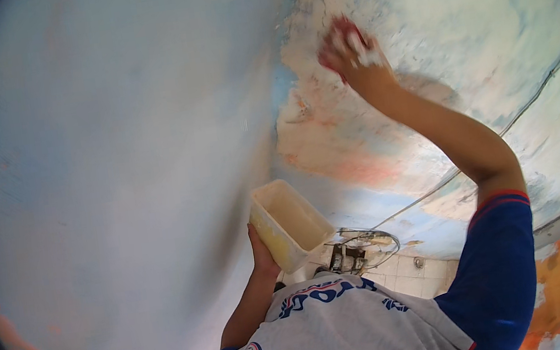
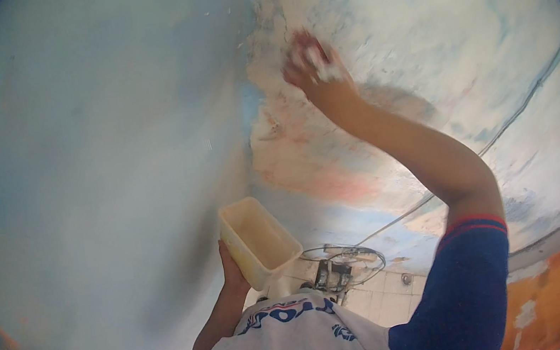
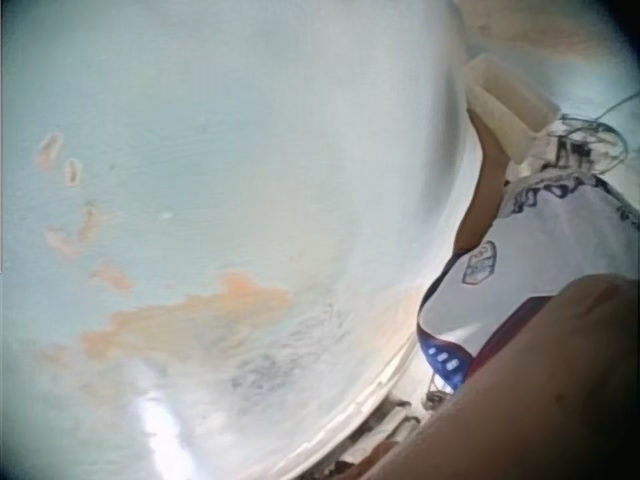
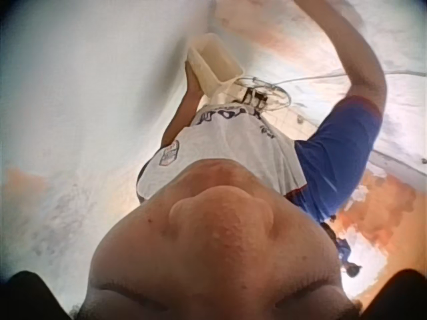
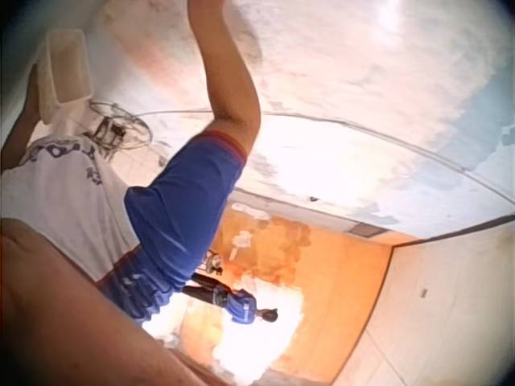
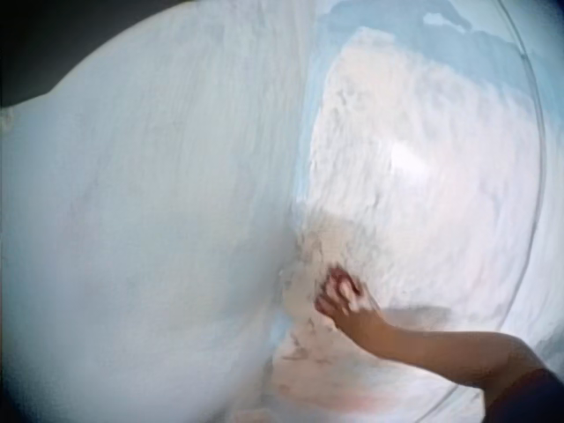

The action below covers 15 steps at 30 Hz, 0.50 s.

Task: The person applies plaster to a ceiling using a small red spreader, taking material from a plastic container held in the other hand.

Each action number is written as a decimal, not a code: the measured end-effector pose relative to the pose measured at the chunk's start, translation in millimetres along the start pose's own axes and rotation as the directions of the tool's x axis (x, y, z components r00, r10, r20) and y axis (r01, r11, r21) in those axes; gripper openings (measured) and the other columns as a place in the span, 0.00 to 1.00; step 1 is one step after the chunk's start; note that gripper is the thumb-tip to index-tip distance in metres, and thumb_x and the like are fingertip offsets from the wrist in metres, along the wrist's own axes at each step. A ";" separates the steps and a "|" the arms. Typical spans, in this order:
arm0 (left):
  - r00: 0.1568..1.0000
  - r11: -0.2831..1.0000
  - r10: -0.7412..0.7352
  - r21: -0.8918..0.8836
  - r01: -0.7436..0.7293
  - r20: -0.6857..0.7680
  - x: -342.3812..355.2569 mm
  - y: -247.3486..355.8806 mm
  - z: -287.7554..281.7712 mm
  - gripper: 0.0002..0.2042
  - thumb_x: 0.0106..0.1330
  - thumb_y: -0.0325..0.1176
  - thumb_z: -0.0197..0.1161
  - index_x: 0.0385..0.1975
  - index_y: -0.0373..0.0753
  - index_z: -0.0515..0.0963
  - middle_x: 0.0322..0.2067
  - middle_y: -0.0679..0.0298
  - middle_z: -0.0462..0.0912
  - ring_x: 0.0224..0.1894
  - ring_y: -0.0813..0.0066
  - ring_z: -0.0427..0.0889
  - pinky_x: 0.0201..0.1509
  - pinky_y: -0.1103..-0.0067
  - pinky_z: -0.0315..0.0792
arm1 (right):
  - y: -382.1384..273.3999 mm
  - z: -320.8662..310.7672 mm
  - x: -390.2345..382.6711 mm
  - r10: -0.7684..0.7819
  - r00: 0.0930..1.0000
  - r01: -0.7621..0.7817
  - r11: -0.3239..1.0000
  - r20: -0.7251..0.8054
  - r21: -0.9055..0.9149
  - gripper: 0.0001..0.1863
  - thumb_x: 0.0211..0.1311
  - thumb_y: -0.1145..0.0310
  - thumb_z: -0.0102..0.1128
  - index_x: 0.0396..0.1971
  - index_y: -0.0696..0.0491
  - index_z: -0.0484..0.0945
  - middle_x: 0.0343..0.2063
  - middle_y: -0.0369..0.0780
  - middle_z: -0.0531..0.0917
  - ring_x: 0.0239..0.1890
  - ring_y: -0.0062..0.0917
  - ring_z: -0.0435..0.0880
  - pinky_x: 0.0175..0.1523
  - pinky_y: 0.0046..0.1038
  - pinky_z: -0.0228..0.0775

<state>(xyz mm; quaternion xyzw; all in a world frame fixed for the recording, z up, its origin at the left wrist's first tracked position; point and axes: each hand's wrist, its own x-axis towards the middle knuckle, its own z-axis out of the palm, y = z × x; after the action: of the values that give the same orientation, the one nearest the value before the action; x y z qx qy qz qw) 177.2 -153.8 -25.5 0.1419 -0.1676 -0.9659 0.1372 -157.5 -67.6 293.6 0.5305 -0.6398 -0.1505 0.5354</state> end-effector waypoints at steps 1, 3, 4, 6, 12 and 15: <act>1.000 1.000 0.008 0.011 -0.008 0.004 -3.1 4.3 3.0 0.39 0.75 0.70 0.27 0.75 0.48 0.59 0.69 0.58 0.69 0.70 0.57 0.70 0.73 0.58 0.67 | -15.1 -0.8 -28.8 -0.017 0.998 0.017 1.000 0.064 -0.002 0.27 0.56 0.64 0.67 0.58 0.49 0.75 0.65 0.48 0.71 0.67 0.45 0.68 0.65 0.46 0.67; 1.000 1.000 0.004 0.009 -0.004 0.008 -8.1 4.1 4.1 0.39 0.76 0.69 0.27 0.75 0.48 0.59 0.69 0.59 0.69 0.70 0.57 0.70 0.73 0.59 0.67 | -37.9 1.2 -97.7 -0.215 0.945 0.242 0.967 0.245 -0.085 0.19 0.50 0.60 0.70 0.42 0.50 0.80 0.55 0.49 0.78 0.66 0.47 0.69 0.71 0.56 0.61; 1.000 1.000 -0.001 0.002 0.001 0.016 -5.2 4.6 5.2 0.39 0.76 0.69 0.27 0.75 0.48 0.59 0.69 0.58 0.69 0.70 0.57 0.70 0.73 0.59 0.67 | -36.7 -17.5 -87.7 -0.169 0.963 0.160 0.985 0.212 0.058 0.18 0.50 0.61 0.70 0.41 0.50 0.81 0.52 0.47 0.79 0.62 0.46 0.73 0.67 0.53 0.65; 1.000 1.000 0.005 -0.015 -0.005 0.016 -10.9 7.7 6.2 0.39 0.75 0.69 0.27 0.75 0.48 0.59 0.69 0.58 0.69 0.70 0.57 0.70 0.73 0.58 0.67 | -41.8 -48.4 -58.1 -0.088 0.989 0.036 0.925 0.121 0.379 0.16 0.50 0.62 0.70 0.39 0.50 0.82 0.46 0.44 0.80 0.53 0.43 0.79 0.59 0.47 0.75; 0.995 0.997 -0.064 -0.036 0.067 0.075 -6.5 6.7 3.4 0.39 0.75 0.70 0.27 0.75 0.48 0.59 0.69 0.57 0.69 0.70 0.57 0.70 0.73 0.58 0.67 | -8.5 -21.1 44.2 0.138 0.965 -0.162 0.982 -0.224 -0.094 0.21 0.52 0.68 0.66 0.49 0.50 0.83 0.51 0.42 0.81 0.55 0.40 0.76 0.50 0.41 0.80; 0.997 0.997 -0.071 -0.029 0.072 0.034 -12.5 8.0 0.9 0.39 0.75 0.69 0.26 0.75 0.48 0.59 0.68 0.57 0.70 0.69 0.56 0.71 0.73 0.59 0.67 | -36.8 10.8 -1.9 0.035 0.999 -0.034 0.961 -0.001 -0.275 0.19 0.55 0.66 0.64 0.48 0.51 0.82 0.55 0.44 0.79 0.53 0.41 0.75 0.55 0.44 0.78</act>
<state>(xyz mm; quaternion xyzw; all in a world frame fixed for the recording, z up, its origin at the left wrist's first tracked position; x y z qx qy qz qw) 190.2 -156.9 -19.0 0.1297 -0.1501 -0.9748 0.1017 -147.8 -84.5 260.4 0.4395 -0.6230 -0.2295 0.6049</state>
